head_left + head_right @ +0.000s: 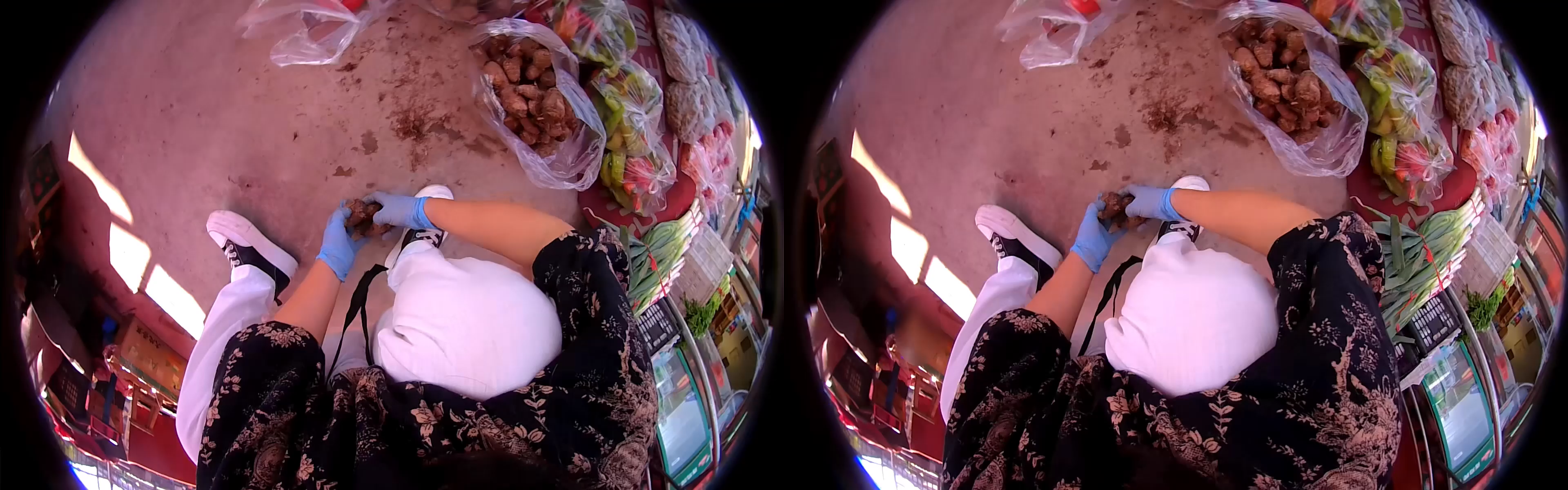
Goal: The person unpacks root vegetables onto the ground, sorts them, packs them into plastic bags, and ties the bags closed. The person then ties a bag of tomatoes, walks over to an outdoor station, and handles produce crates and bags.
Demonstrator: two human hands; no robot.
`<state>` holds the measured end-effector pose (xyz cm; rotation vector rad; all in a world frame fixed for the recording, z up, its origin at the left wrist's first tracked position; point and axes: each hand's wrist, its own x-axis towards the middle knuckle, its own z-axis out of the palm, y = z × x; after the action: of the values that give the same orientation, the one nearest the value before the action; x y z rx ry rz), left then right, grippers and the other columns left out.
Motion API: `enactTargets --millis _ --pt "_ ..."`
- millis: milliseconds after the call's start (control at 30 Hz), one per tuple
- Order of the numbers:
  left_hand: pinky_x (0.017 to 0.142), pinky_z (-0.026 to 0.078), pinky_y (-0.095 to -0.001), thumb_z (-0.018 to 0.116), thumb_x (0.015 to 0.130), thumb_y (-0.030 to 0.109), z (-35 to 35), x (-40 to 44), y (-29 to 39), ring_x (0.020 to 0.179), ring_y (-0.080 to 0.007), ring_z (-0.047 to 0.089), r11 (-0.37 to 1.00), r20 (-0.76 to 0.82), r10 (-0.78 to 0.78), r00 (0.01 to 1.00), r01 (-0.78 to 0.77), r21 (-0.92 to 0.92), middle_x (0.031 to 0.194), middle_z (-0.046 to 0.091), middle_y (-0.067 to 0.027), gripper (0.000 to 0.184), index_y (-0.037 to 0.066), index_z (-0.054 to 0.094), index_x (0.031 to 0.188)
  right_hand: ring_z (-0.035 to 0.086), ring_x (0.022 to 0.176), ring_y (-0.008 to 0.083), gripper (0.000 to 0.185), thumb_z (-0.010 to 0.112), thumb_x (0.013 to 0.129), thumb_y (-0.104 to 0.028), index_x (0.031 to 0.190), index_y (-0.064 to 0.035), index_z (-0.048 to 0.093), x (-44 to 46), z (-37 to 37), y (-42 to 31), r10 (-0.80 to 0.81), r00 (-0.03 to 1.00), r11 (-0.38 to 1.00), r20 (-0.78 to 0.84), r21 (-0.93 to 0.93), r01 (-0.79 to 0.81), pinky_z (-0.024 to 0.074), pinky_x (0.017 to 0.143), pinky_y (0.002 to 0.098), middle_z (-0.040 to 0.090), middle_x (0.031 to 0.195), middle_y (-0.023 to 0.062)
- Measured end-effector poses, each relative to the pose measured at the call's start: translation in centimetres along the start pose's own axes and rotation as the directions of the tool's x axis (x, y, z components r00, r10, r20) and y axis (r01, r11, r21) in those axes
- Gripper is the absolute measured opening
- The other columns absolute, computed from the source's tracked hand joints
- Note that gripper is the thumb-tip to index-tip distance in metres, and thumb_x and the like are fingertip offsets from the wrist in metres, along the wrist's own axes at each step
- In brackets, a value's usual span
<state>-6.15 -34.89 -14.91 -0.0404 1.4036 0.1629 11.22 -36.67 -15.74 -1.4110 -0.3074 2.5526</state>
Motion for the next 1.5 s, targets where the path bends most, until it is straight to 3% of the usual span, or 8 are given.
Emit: enactTargets --millis 333,733,900,1067,1167,1300,1433,1500 --pt "0.093 0.044 -0.0452 0.057 0.078 0.012 22.7 -3.7 9.5 0.110 -0.0276 0.050 0.838 0.700 0.289 0.653 -0.526 0.145 0.122 0.045 -0.0141 0.054 0.006 0.034 0.126 0.054 0.096 0.0150 0.049 0.047 0.069 -0.003 0.118 -0.0035 0.046 -18.4 -8.3 -8.1 -0.731 0.438 0.645 -0.523 -0.318 0.695 0.0440 0.085 0.0261 0.057 0.106 0.0094" --pt "0.085 0.041 -0.0222 0.050 0.083 0.002 36.2 -0.9 0.9 0.095 -0.0115 0.049 0.506 0.854 0.011 0.520 -0.740 0.444 0.125 0.046 -0.0073 0.053 0.002 0.036 0.134 0.045 0.117 0.0349 0.060 0.051 0.076 -0.006 0.133 -0.0007 0.034 -21.2 -16.5 3.5 -0.242 -0.005 0.705 -0.970 -0.179 0.686 0.0339 0.101 0.0370 0.046 0.125 0.0218" --pt "0.094 0.035 -0.0386 0.065 0.068 0.001 36.0 -4.2 8.7 0.108 -0.0315 0.044 -0.642 0.882 0.391 -0.264 -0.765 0.055 0.118 0.046 -0.0169 0.051 0.006 0.049 0.116 0.046 0.113 0.0381 0.058 0.056 0.074 -0.008 0.129 -0.0015 0.039 -22.3 -16.2 3.6 -0.512 -0.265 0.848 -0.817 -0.530 -0.007 0.0361 0.098 0.0383 0.047 0.123 0.0233" --pt "0.096 0.033 -0.0431 0.078 0.061 0.028 36.1 -2.2 11.7 0.114 -0.0321 0.042 -0.865 0.965 0.263 0.011 -0.440 0.241 0.126 0.043 -0.0167 0.070 0.007 0.048 0.120 0.048 0.110 0.0386 0.059 0.069 0.071 -0.028 0.119 0.0006 0.047 -22.8 -15.4 4.6 -0.331 -0.527 0.941 -0.782 -0.316 -0.122 0.0394 0.092 0.0396 0.049 0.119 0.0267" --pt "0.096 0.034 -0.0439 0.078 0.059 0.038 36.3 -1.1 10.9 0.117 -0.0320 0.041 -0.867 0.951 0.058 0.302 -0.457 0.198 0.132 0.042 -0.0130 0.065 0.009 0.056 0.113 0.054 0.099 0.0360 0.059 0.069 0.071 -0.040 0.111 0.0014 0.053 -20.4 -17.4 7.6 0.003 -0.257 0.987 -0.966 -0.037 0.154 0.0441 0.084 0.0391 0.055 0.110 0.0258" --pt "0.087 0.043 -0.0369 0.072 0.070 0.030 36.0 4.7 10.9 0.095 -0.0286 0.057 -0.697 0.991 0.066 0.120 -0.705 0.132 0.106 0.061 -0.0119 0.034 0.010 0.065 0.097 0.060 0.088 0.0335 0.050 0.067 0.073 -0.042 0.103 -0.0024 0.061 -17.8 -21.6 11.8 0.187 -0.261 0.762 -0.947 -0.028 0.647 0.0474 0.078 0.0385 0.063 0.090 0.0233" --pt "0.068 0.044 -0.0218 0.061 0.086 0.016 37.1 0.5 11.3 0.071 -0.0093 0.055 0.256 0.886 0.048 0.461 -0.863 0.435 0.081 0.060 -0.0007 0.018 0.004 0.061 0.099 0.055 0.094 0.0365 0.038 0.064 0.075 -0.026 0.108 -0.0088 0.058 -21.1 -22.0 12.0 -0.025 -0.682 0.996 -0.731 -0.081 0.049 0.0454 0.083 0.0393 0.052 0.108 0.0234" --pt "0.054 0.037 -0.0185 0.056 0.089 0.017 38.5 -2.7 12.4 0.060 -0.0037 0.048 0.411 0.848 0.058 0.526 -0.787 0.460 0.069 0.054 0.0037 0.018 0.003 0.060 0.100 0.052 0.096 0.0367 0.038 0.063 0.074 -0.020 0.110 -0.0104 0.056 -20.2 -24.9 14.1 -0.038 -0.543 0.996 -0.839 -0.077 0.050 0.0440 0.086 0.0389 0.048 0.112 0.0220"
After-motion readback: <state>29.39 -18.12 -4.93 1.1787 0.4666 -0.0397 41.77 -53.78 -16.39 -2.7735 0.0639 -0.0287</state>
